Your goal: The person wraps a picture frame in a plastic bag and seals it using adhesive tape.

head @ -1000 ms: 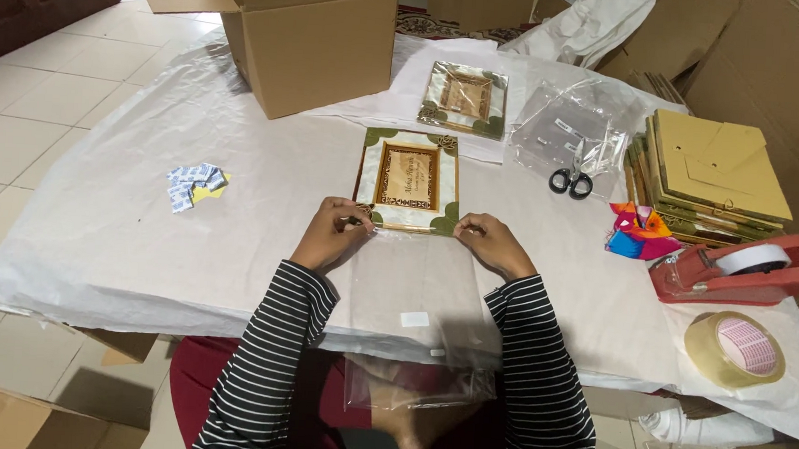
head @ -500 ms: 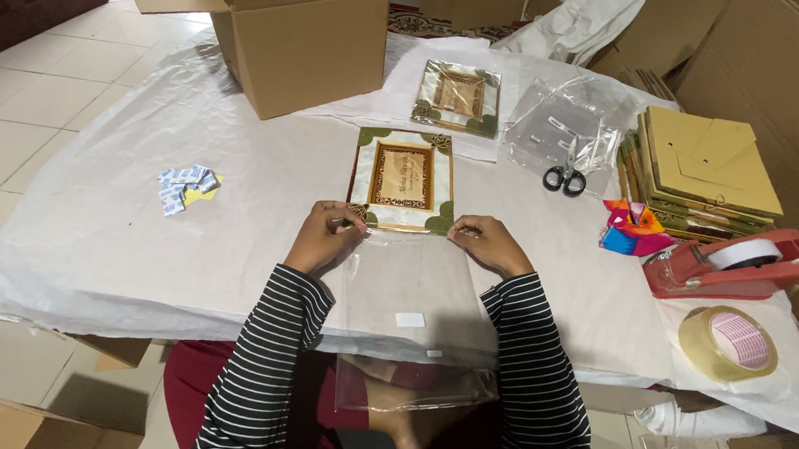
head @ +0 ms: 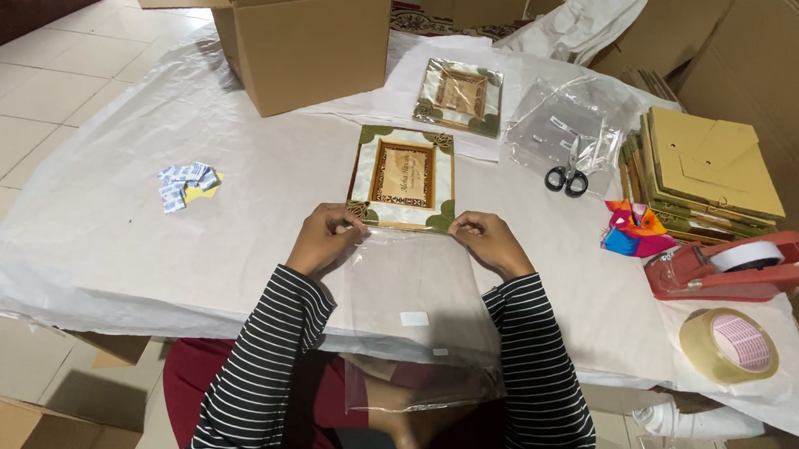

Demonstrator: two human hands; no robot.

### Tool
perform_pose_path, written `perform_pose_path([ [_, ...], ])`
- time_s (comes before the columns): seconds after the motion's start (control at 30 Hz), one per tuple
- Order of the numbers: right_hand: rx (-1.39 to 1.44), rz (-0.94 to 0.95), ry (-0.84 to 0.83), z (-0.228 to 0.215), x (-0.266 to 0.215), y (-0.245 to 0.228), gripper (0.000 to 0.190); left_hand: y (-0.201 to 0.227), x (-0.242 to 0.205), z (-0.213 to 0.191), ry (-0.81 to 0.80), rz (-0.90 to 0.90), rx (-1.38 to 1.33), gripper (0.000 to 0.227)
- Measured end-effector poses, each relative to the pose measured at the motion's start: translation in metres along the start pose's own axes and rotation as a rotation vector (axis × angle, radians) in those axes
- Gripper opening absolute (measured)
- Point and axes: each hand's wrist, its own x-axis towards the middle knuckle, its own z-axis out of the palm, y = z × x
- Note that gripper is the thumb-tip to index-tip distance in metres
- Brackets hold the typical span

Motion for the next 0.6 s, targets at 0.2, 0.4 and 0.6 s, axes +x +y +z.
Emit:
perform_pose_path([
  [0.2,0.16,0.023,0.052,0.001,0.001,0.003,0.019,-0.007,0.004,-0.001,0.039,0.022,-0.228,0.015],
  [0.4,0.293,0.056,0.106,0.001,-0.002,0.0,0.017,-0.004,0.004,0.002,0.044,0.029,-0.318,0.015],
  [0.6,0.362,0.091,0.1,-0.002,-0.011,-0.011,0.018,-0.005,0.005,0.002,0.05,0.011,-0.312,0.014],
])
